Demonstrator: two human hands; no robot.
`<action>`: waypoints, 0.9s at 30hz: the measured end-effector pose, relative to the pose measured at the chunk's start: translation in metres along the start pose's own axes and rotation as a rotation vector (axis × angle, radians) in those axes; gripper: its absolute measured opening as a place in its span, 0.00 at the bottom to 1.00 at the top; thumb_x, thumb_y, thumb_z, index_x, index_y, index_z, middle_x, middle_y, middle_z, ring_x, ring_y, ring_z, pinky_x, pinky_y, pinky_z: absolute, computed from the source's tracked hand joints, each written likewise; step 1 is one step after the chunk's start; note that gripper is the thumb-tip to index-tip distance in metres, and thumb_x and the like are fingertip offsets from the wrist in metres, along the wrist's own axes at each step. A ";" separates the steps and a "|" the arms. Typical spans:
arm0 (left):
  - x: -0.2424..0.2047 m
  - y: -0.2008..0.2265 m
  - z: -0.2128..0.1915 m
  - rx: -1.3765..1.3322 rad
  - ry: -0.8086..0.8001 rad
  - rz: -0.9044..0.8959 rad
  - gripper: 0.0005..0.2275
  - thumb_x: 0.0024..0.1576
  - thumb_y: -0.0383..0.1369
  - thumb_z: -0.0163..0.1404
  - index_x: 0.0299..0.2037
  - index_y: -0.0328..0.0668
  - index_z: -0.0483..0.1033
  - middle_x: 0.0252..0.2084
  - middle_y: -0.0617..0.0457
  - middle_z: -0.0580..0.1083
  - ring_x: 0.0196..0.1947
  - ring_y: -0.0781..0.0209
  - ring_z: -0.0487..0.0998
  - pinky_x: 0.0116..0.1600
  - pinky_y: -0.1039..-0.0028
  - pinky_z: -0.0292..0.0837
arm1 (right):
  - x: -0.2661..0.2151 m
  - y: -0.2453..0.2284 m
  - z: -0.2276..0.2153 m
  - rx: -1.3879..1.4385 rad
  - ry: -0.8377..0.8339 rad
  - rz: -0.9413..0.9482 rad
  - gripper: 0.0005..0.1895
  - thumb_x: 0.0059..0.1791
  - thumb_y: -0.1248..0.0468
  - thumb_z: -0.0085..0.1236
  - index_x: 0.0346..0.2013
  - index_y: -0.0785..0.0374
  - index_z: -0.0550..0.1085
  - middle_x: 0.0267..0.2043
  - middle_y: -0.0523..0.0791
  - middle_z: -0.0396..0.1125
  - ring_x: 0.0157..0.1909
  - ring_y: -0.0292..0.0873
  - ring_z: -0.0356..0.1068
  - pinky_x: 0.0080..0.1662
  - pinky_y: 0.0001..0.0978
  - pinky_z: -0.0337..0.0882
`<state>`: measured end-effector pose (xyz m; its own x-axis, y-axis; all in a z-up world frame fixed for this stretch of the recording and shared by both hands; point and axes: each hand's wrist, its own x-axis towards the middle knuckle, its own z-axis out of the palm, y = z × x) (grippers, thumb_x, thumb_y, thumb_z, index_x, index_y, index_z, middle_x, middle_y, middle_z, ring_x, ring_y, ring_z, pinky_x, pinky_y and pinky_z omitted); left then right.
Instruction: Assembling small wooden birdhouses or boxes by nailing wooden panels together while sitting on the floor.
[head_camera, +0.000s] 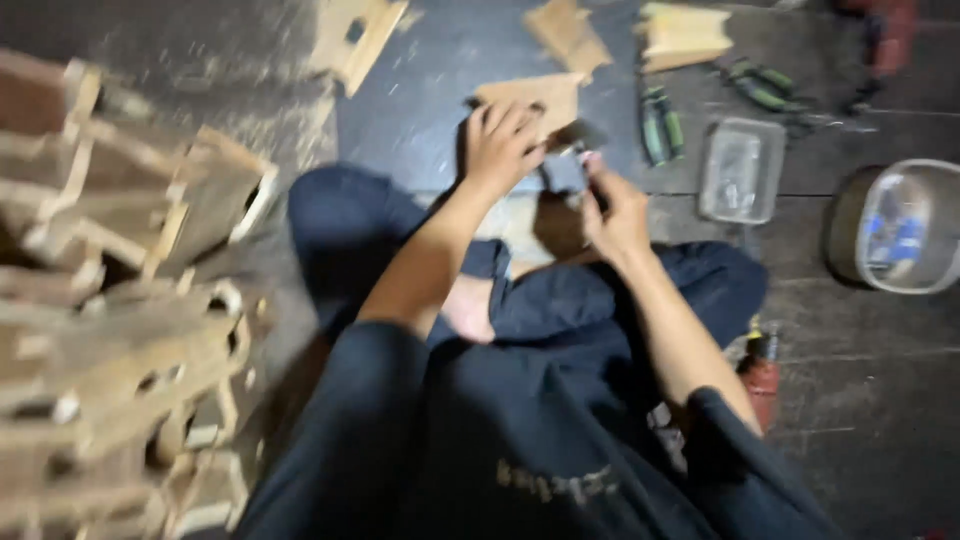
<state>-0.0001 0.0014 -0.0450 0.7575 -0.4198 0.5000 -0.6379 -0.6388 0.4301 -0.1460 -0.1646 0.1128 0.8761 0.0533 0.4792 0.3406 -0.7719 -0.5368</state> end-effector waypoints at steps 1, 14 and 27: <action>0.010 -0.004 0.007 0.016 -0.009 0.025 0.17 0.55 0.43 0.63 0.54 0.55 0.79 0.56 0.54 0.74 0.65 0.50 0.68 0.70 0.42 0.51 | 0.009 -0.002 -0.005 0.020 -0.059 0.061 0.11 0.48 0.76 0.60 0.46 0.75 0.78 0.38 0.66 0.72 0.43 0.74 0.73 0.41 0.62 0.72; 0.025 -0.040 -0.042 -0.331 -0.098 -0.161 0.06 0.54 0.31 0.59 0.38 0.58 0.84 0.51 0.66 0.79 0.58 0.57 0.77 0.62 0.63 0.72 | -0.027 0.032 0.000 -0.577 -1.100 0.205 0.39 0.40 0.58 0.69 0.67 0.43 0.71 0.52 0.51 0.73 0.49 0.63 0.79 0.46 0.61 0.78; 0.002 -0.069 -0.024 -0.908 -0.227 -0.904 0.17 0.59 0.32 0.63 0.51 0.30 0.73 0.40 0.44 0.79 0.35 0.61 0.83 0.40 0.75 0.85 | -0.034 0.209 -0.120 -0.264 -0.510 0.636 0.16 0.50 0.61 0.62 0.47 0.70 0.82 0.40 0.62 0.76 0.43 0.67 0.74 0.47 0.56 0.73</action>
<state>0.0426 0.0600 -0.0560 0.9152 -0.2289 -0.3317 0.3099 -0.1267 0.9423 -0.1458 -0.4039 0.0671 0.9414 -0.2107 -0.2632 -0.3033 -0.8703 -0.3882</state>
